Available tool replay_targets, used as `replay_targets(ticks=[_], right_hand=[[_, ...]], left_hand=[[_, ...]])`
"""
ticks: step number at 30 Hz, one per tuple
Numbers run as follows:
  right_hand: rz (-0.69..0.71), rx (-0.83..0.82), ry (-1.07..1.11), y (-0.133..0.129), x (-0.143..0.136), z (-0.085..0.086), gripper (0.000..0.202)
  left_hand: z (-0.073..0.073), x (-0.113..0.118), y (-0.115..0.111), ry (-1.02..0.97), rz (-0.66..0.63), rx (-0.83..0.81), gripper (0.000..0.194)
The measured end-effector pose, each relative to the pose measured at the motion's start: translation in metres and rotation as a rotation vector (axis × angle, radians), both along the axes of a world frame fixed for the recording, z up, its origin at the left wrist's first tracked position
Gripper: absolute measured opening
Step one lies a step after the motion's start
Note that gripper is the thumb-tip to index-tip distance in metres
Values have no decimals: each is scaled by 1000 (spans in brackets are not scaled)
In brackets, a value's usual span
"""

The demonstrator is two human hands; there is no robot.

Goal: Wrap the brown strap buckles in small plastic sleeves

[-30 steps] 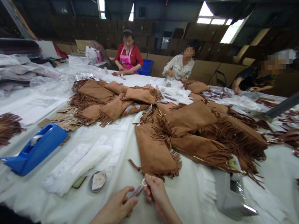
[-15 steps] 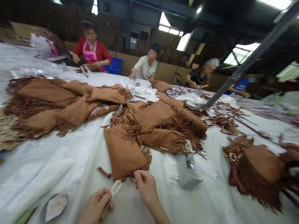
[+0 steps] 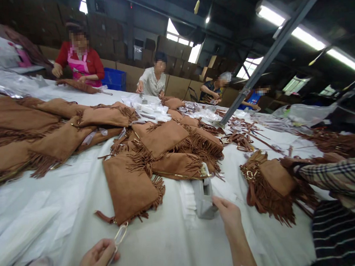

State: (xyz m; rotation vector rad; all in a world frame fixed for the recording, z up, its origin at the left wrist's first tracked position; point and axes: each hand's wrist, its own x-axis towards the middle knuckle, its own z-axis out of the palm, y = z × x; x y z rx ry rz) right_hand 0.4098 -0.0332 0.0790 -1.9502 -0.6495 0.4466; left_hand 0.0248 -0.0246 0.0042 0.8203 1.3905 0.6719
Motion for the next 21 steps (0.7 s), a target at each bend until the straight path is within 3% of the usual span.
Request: replay_targets(ticks=[4, 8, 12, 17, 19, 21], right_hand=[[-123, 75, -62, -21, -4, -1, 35], [-103, 51, 74, -40, -16, -13, 38], [-87, 79, 167, -43, -26, -30, 43], [-103, -86, 152, -54, -30, -51, 47], [-49, -137, 128, -58, -41, -57, 48], [103, -160, 117, -53, -64, -58, 47]], left_hand=[[-5, -3, 2, 12, 0, -12, 63], [-14, -4, 2, 33, 20, -44, 68], [-13, -2, -1, 40, 11, -38, 66], [-7, -1, 1, 41, 28, 3, 64], [-4, -1, 2, 22, 2, 28, 59], [0, -1, 4, 5, -40, 56, 53]])
